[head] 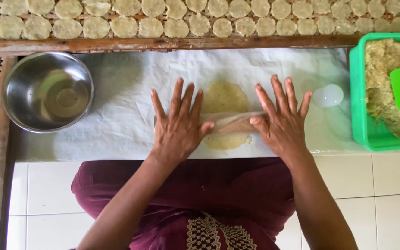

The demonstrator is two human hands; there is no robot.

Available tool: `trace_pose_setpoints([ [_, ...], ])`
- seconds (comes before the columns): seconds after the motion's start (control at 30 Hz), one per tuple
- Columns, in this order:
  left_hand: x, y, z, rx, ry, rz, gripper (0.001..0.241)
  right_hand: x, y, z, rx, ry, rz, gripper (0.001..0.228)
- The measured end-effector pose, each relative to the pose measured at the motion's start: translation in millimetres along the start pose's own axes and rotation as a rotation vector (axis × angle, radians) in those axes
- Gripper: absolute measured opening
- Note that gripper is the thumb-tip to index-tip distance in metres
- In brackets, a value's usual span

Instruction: Flattening dough with a rolling pin and cutting out small circles using a circular mold.

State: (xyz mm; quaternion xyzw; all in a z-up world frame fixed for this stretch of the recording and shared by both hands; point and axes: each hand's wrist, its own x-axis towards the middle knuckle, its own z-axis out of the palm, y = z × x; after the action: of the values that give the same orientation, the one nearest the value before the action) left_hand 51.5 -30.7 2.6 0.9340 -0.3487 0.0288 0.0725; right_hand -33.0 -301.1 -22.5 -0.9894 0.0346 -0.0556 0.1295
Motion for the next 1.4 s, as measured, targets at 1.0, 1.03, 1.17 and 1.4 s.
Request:
trace_pose_setpoints([
  [1.0, -62.7, -3.4, -11.0, -0.139, 0.049, 0.080, 0.088, 65.2, -45.8, 1.7, -0.099, -0.123, -0.191, 0.022],
  [1.03, -62.0, -3.4, -11.3, -0.141, 0.050, 0.082, 0.088, 63.6, -45.8, 1.5, -0.101, -0.123, -0.190, 0.022],
  [1.17, -62.1, -2.5, -11.4, -0.140, 0.040, 0.084, 0.089, 54.7, -51.0, -4.1, -0.028, -0.112, -0.228, 0.014],
  [1.4, -59.7, -4.1, -9.0, -0.121, 0.051, 0.089, 0.090, 54.2, -67.2, -24.4, -0.174, -0.196, -0.161, 0.014],
])
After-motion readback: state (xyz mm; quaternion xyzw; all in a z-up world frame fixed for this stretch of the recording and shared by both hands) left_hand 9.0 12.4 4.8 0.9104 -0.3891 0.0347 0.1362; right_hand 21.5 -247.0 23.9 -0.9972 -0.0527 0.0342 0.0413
